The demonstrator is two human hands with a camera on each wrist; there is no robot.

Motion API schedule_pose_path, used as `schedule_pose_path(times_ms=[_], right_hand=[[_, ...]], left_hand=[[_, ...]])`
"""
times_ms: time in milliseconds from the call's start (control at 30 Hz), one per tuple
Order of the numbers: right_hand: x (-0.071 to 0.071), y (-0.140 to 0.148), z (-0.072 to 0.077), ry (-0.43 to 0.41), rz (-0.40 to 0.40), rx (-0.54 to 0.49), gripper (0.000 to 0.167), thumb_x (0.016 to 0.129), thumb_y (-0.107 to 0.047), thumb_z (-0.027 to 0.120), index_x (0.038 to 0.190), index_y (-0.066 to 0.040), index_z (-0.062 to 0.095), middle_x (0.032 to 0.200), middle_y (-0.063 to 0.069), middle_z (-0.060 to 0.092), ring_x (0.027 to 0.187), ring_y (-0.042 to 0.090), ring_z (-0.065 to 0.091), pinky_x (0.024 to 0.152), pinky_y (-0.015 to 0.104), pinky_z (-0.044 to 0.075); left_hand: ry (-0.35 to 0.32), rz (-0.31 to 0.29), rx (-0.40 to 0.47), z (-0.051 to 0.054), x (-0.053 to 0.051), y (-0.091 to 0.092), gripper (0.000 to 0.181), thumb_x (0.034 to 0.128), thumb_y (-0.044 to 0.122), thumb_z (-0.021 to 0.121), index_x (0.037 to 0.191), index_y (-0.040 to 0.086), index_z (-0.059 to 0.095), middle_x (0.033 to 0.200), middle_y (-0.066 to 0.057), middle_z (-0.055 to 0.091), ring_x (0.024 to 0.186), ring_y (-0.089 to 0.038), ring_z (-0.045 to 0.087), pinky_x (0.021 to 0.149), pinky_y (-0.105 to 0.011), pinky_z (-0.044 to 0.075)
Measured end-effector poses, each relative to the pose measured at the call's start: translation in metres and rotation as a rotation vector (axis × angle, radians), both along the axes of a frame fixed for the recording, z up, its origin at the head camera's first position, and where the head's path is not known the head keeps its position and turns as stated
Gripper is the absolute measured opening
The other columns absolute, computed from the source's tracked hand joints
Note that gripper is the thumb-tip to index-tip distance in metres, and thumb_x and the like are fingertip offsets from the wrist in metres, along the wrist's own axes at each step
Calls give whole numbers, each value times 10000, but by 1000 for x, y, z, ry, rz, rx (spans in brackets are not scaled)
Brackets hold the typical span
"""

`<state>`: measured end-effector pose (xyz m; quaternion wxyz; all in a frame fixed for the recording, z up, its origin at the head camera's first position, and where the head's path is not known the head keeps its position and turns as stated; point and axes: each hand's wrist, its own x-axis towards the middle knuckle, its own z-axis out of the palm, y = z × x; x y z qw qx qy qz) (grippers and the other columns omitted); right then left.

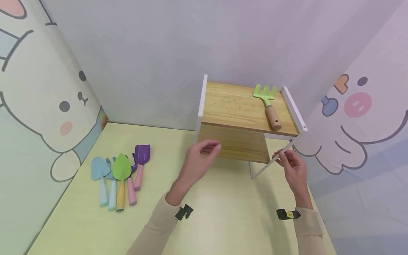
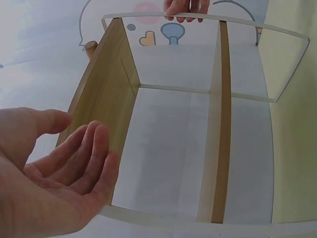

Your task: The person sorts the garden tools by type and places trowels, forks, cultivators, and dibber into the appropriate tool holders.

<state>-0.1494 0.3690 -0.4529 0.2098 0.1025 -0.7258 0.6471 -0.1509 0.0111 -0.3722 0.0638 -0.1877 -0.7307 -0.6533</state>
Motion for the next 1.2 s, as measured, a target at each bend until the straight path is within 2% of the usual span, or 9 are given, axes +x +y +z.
schedule_pose_path(times_ms=[367,567,800,1033,1200], right_hand=[[-1,-2,1,-6,-3,-1,162,1028,55,551,1115,188,580,1001,57,720,954,132,722,876,286,575],[-2,-1,-1,-26,-9,6,173,1037,29,551,1116,181,576,1011,49,718,964,125,721,881,284,575],[-1,-1,0,-38,-18,-5,173,1039,23,552,1114,176,579,1001,41,719,958,126,720,884,281,574],[0,0,-1,-35,-24,-18,165,1037,30,551,1103,178,579,989,39,722,945,124,721,880,282,575],[0,0,-2,-23,-18,-21,171,1033,42,550,1102,196,573,986,38,726,941,125,722,877,285,575]], left_hand=[[-70,54,-26,-18,-1,-19,188,998,125,683,1133,12,749,1051,-121,754,941,-206,708,878,-340,586],[-81,80,-35,-28,-1,-29,188,997,142,693,1136,30,756,1057,-101,761,944,-211,718,871,-356,592],[-109,95,-48,-40,2,-41,238,1000,156,695,1162,-15,737,1100,-91,755,971,-225,716,887,-357,587],[-122,124,-65,-53,3,-53,252,993,157,707,1182,-8,735,1089,-129,757,971,-232,719,877,-318,586],[-139,156,-83,-62,4,-64,220,995,145,703,1169,17,746,1064,-112,762,962,-229,720,863,-288,585]])
